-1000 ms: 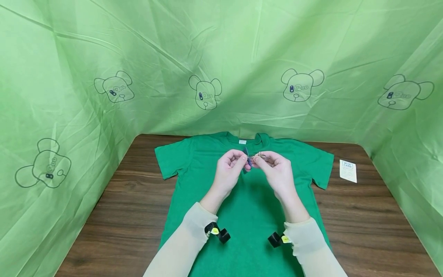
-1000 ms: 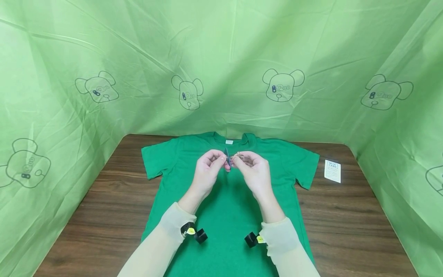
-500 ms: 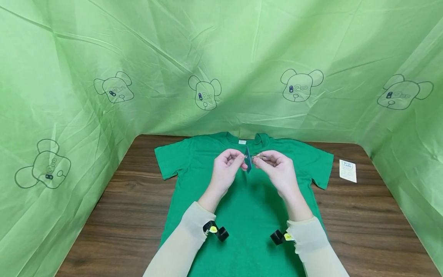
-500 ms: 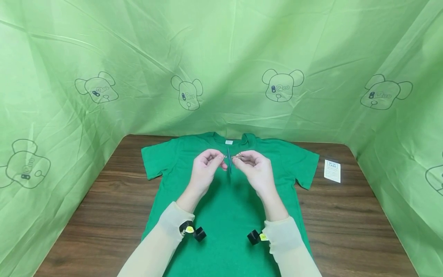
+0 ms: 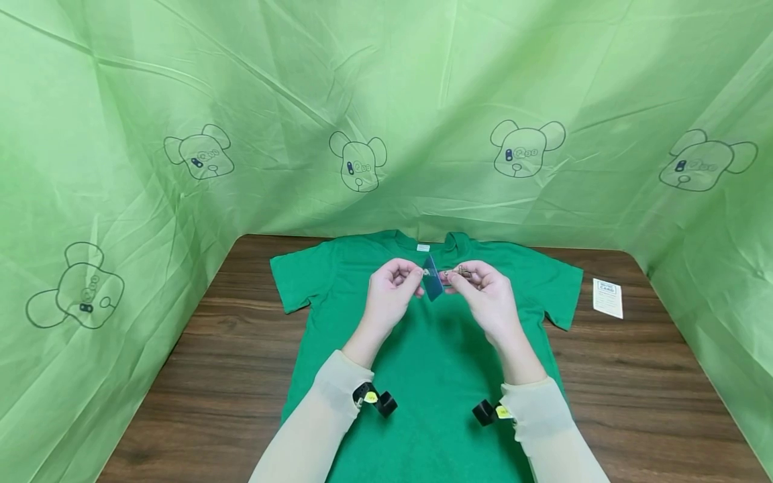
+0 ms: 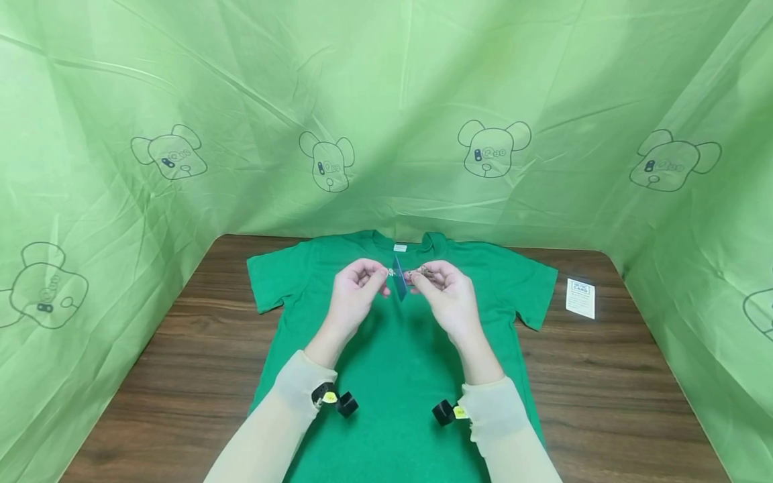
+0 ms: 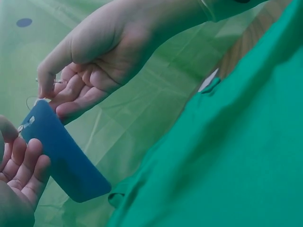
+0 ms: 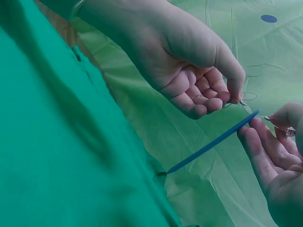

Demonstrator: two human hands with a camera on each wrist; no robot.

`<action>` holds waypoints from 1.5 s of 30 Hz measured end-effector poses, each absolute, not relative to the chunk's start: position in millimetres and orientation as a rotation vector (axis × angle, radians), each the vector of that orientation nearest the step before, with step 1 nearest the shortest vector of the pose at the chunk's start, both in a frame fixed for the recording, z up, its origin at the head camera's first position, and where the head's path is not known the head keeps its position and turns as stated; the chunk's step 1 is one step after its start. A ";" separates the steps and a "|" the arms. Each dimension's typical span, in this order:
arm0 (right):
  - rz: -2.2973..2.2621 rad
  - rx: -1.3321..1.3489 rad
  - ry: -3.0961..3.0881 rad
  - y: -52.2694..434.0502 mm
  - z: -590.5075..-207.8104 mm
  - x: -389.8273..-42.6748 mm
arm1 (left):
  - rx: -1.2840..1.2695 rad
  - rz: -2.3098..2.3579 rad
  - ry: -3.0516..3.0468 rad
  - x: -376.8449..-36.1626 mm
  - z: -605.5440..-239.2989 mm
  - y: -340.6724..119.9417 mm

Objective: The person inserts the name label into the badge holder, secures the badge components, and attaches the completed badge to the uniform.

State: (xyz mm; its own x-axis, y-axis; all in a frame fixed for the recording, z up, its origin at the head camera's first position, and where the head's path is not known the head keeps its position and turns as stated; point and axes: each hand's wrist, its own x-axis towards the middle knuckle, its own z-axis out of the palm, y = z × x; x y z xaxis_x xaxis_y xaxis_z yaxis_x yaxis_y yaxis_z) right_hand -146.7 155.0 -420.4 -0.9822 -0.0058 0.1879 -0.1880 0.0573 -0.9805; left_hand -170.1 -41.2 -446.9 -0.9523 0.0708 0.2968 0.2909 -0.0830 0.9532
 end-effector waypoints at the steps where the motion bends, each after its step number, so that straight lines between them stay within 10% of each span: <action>1: 2.061 0.199 -2.179 154.7 -420.0 -146.3 | -0.394 -2.154 -2.028 -170.0 -446.6 -41.0; 45: 2.180 0.254 -2.113 153.4 -417.6 -143.8 | -0.853 -1.941 -2.160 -178.9 -448.8 -63.3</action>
State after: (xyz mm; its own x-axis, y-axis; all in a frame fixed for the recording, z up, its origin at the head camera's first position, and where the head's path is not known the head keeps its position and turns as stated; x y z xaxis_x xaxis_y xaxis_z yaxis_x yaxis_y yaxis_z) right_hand -143.8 153.4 -417.6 -0.9816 -0.0471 0.1851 -0.1835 -0.0356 -0.9824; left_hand -178.9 -63.3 -448.8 -0.8351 0.3277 0.4418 0.4742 0.0220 0.8801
